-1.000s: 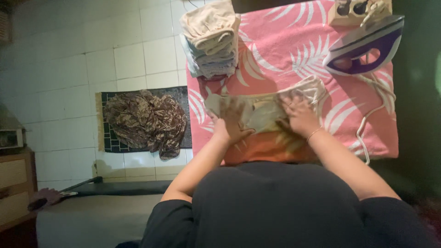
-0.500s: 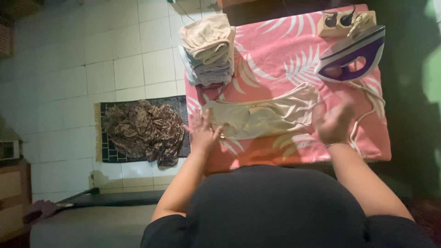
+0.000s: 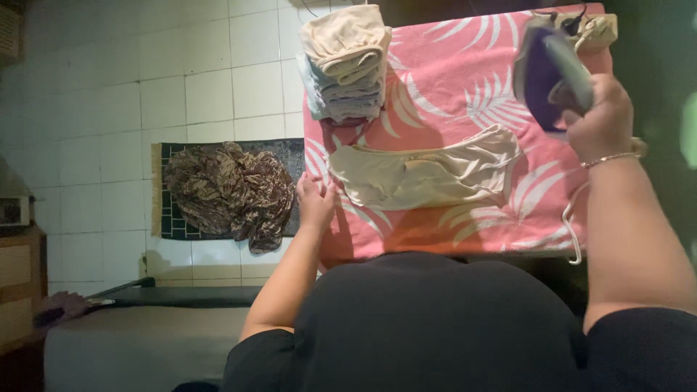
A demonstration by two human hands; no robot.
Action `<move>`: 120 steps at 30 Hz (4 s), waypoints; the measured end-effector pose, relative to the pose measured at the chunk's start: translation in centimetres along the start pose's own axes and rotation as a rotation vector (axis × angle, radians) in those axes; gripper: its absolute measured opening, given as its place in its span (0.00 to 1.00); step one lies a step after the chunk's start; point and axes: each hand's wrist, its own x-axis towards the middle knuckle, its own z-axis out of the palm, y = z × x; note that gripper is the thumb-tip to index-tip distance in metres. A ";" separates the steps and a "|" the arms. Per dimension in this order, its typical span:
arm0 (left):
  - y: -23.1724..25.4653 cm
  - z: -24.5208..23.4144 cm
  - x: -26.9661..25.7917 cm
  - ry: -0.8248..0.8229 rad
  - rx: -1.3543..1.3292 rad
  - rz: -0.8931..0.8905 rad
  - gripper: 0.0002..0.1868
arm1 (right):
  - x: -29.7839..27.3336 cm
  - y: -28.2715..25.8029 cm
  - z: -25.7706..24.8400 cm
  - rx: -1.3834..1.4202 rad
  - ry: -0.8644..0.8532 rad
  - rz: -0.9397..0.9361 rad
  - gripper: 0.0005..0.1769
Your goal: Ironing and folding multiple pairs of undergarments on a low table.
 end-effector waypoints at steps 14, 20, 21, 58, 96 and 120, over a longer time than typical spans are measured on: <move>0.7 0.6 -2.1 -0.074 0.122 0.029 0.30 | -3.4 -21.6 1.8 -0.212 -0.798 -0.305 0.28; 5.1 -0.6 -1.8 -0.274 0.315 -0.033 0.52 | -3.9 -21.0 4.2 -0.185 -0.730 -0.258 0.30; 5.5 -0.7 -1.7 -0.304 0.388 -0.048 0.55 | -4.4 -19.7 4.8 -0.162 -0.684 -0.257 0.28; 7.4 -1.0 1.0 -0.392 0.637 0.013 0.61 | -1.4 -4.1 -8.2 0.042 -0.550 0.399 0.24; 7.9 3.1 4.1 -0.114 -0.142 -0.016 0.14 | -10.5 2.8 6.4 0.356 0.371 0.269 0.36; 6.9 3.8 -0.2 -0.353 -0.774 -0.248 0.21 | -10.4 -14.0 7.4 0.147 -0.200 0.302 0.24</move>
